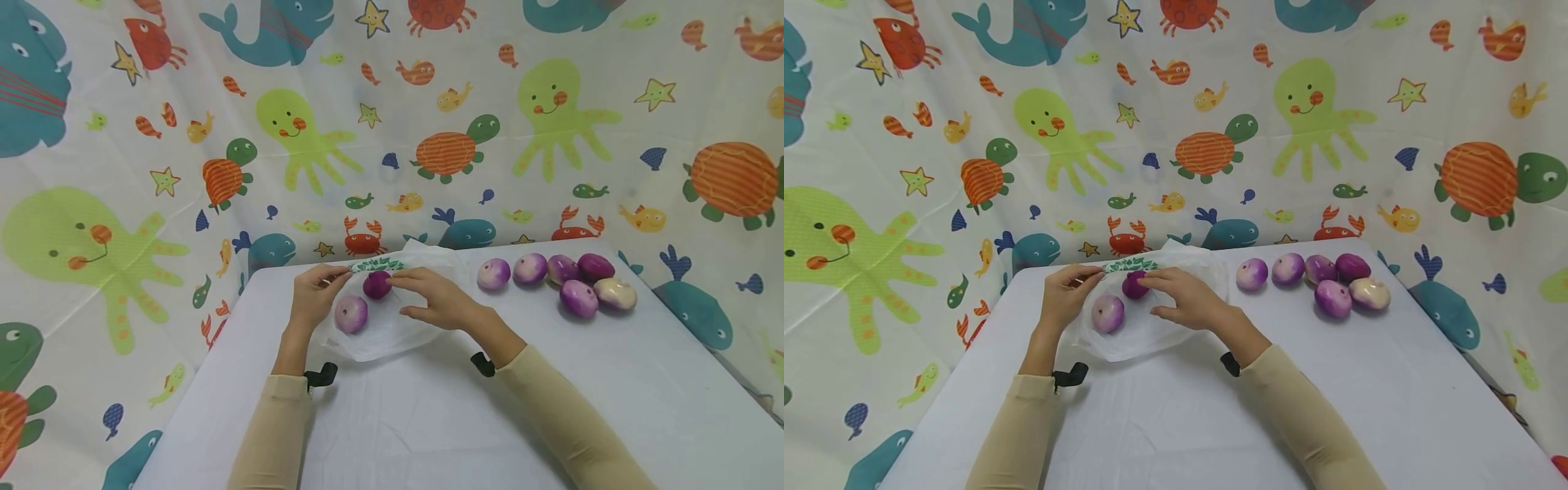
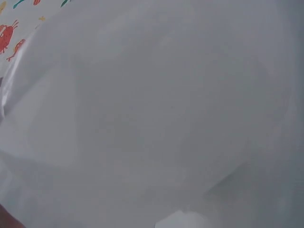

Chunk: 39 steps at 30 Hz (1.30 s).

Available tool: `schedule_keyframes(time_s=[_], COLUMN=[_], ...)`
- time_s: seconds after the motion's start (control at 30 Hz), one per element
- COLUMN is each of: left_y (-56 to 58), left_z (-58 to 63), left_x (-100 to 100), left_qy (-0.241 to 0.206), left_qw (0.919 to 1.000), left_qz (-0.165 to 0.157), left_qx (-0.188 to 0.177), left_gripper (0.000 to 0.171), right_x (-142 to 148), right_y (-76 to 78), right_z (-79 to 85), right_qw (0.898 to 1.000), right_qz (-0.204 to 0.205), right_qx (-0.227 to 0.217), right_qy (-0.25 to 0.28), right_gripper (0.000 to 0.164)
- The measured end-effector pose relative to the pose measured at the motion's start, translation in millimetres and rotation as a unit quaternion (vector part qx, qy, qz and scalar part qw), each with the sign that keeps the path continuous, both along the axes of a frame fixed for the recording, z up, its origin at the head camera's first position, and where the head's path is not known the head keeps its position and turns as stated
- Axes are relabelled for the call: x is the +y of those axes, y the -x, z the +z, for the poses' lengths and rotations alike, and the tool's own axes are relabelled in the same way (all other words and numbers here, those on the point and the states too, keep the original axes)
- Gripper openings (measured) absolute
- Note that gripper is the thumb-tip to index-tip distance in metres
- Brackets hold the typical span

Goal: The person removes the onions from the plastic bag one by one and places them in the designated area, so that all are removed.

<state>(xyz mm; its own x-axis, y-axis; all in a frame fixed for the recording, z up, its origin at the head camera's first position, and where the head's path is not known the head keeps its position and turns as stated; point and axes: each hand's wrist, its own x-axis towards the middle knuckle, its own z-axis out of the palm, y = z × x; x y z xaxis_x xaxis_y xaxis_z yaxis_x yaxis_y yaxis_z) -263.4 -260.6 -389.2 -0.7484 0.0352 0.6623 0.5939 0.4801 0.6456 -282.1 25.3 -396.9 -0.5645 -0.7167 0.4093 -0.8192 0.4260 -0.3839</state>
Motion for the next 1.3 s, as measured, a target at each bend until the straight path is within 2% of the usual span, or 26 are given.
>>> schedule_keyframes(time_s=[0.27, 0.5, 0.9, 1.0, 1.3], left_y=[0.9, 0.8, 1.7, 1.7, 0.4], left_z=[-0.4, 1.8, 2.6, 2.0, 0.6], left_x=[0.1, 0.9, -0.6, -1.4, -3.8], left_qy=[0.004, 0.011, 0.012, 0.01, 0.0], left_qw=[0.9999, 0.9997, 0.9997, 0.9997, 1.0], left_qz=[-0.001, -0.004, -0.004, -0.005, -0.007], left_qx=[0.013, 0.022, 0.021, 0.021, 0.006], left_gripper=[0.014, 0.014, 0.014, 0.014, 0.014], right_x=[-33.4, -55.0, -82.5, -89.4, -102.9], right_y=[8.1, 15.0, 27.0, 29.2, 29.1], right_z=[-8.6, -14.9, -25.8, -26.9, -26.2], right_qw=[0.997, 0.995, 0.988, 0.985, 0.981], right_qz=[0.006, 0.004, -0.04, -0.05, -0.046], right_qx=[-0.018, -0.012, 0.023, 0.018, 0.01], right_qy=[-0.076, -0.101, -0.148, -0.163, -0.19], right_gripper=[0.059, 0.059, 0.057, 0.056, 0.06])
